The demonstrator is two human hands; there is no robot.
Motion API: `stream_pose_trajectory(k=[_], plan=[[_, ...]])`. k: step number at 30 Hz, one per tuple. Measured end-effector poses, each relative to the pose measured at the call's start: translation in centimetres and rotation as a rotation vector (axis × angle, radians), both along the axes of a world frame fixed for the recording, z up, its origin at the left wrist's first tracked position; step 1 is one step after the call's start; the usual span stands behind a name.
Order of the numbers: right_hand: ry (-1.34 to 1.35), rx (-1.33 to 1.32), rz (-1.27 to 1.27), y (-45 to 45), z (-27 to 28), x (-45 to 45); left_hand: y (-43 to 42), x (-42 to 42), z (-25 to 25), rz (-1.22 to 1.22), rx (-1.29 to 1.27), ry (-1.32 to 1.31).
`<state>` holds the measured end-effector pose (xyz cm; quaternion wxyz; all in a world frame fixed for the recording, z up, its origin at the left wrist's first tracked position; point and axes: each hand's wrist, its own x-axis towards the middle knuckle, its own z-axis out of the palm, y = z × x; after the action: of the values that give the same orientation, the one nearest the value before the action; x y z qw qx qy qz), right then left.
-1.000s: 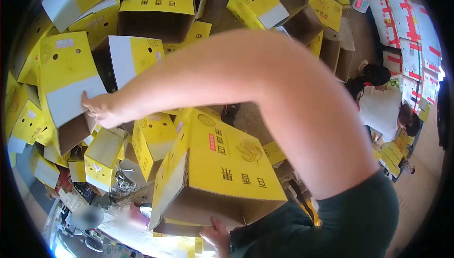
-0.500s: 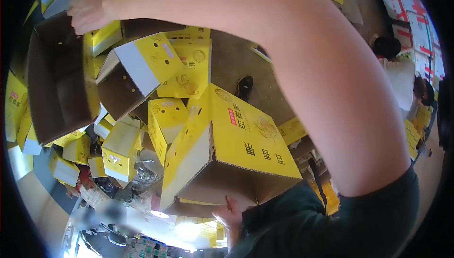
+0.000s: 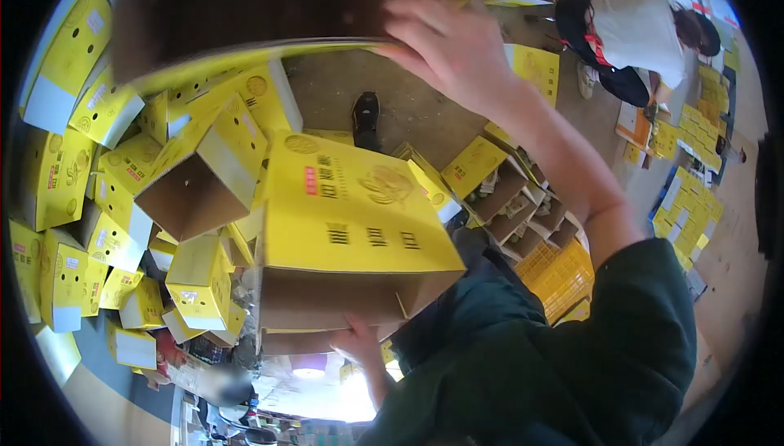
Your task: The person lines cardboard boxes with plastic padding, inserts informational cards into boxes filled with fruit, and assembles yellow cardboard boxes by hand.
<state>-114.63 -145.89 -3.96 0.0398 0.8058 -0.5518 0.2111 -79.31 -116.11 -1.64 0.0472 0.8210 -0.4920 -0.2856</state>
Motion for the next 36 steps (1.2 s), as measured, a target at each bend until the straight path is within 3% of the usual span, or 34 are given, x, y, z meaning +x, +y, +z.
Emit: stream_pose_trajectory(k=[3, 6, 8, 13, 16, 17, 21, 22, 25, 27, 29, 31, 34, 36], plan=[[0.064, 0.411, -0.194, 11.2, -5.1, -3.0, -0.3, 0.1, 0.6, -0.005, 0.02, 0.003], [-0.053, 0.638, -0.428, 21.7, -5.7, -1.6, 0.7, 1.2, -0.2, -0.034, -0.001, -0.003], [-0.148, 0.534, -0.502, 28.6, -7.3, -0.7, 0.5, 1.0, 0.6, -0.04, 0.006, 0.008], [-0.364, 0.725, -0.731, 37.1, -12.3, 0.1, 0.7, 3.4, -0.8, -0.01, 0.015, 0.045], [-0.411, 0.667, -0.785, 39.2, -16.5, -0.5, 1.5, 4.4, -1.5, -0.137, 0.023, -0.108], [-0.45, 0.679, -0.779, 39.5, -17.7, -0.8, 0.3, 4.2, 0.0, -0.171, 0.227, -0.072], [-0.431, 0.683, -0.598, 40.9, -23.2, -2.6, 2.6, 9.9, -4.2, -0.081, -0.022, 0.178], [-0.385, 0.68, -0.575, 40.9, -24.2, -2.8, 0.3, 7.6, -1.8, -0.123, 0.188, 0.173], [-0.272, 0.699, -0.562, 39.8, -28.2, -4.0, -2.5, 3.4, -0.4, -0.128, 0.354, 0.245], [-0.135, 0.7, -0.392, 39.6, -33.7, -5.8, -3.3, -0.8, -0.6, -0.115, 0.238, 0.246], [-0.18, 0.774, -0.409, 37.8, -37.2, -7.0, -3.0, -2.1, -1.1, -0.233, 0.239, 0.195], [0.218, 0.823, -0.406, 35.6, -39.9, -7.6, -3.0, -2.9, -1.2, -0.311, 0.325, 0.114], [0.263, 0.931, -0.515, 33.9, -43.4, -8.3, -1.4, -1.7, -0.9, -0.317, 0.283, 0.083], [0.213, 0.954, -0.584, 33.2, -44.9, -9.0, -1.3, -0.1, -0.8, -0.601, 0.302, -0.025]])
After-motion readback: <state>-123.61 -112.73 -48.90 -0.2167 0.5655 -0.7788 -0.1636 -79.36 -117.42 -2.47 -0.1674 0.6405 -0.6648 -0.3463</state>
